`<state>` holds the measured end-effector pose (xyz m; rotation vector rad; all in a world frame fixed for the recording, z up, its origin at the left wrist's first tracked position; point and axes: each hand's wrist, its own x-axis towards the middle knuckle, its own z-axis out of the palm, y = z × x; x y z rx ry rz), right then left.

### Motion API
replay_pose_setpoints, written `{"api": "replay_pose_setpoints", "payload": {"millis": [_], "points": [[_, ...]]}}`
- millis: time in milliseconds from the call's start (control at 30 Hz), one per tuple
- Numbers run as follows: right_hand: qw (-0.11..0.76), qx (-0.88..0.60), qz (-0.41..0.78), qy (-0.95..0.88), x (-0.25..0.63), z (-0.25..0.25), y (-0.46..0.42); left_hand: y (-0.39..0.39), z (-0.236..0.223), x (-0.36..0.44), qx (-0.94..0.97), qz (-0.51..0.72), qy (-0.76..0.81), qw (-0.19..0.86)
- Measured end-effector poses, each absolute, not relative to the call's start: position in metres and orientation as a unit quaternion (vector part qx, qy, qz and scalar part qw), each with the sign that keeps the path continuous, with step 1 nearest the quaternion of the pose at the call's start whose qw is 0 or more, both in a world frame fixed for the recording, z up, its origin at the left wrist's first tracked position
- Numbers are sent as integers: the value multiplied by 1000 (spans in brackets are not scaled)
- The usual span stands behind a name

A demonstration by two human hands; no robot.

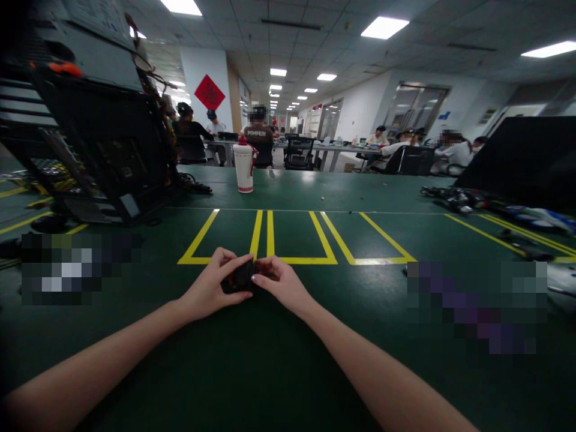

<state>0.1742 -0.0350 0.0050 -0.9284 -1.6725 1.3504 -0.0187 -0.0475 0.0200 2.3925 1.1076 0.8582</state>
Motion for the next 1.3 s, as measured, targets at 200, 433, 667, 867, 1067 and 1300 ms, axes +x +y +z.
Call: {"api": "replay_pose_setpoints", "payload": {"millis": [200, 433, 667, 867, 1067, 1300], "points": [[391, -339, 536, -667, 174, 7, -37, -45, 16, -18, 850, 308, 392, 170], [405, -336, 529, -666, 171, 5, -36, -43, 14, -16, 859, 320, 369, 157], [401, -353, 525, -663, 171, 8, -35, -44, 16, -14, 855, 326, 362, 179], [407, -331, 537, -661, 171, 2, -33, -42, 19, -14, 857, 322, 356, 189], [427, -334, 533, -650, 169, 6, -35, -42, 22, -12, 851, 324, 366, 193], [401, -353, 541, -650, 170, 7, -34, -45, 28, -12, 855, 308, 365, 203]]}}
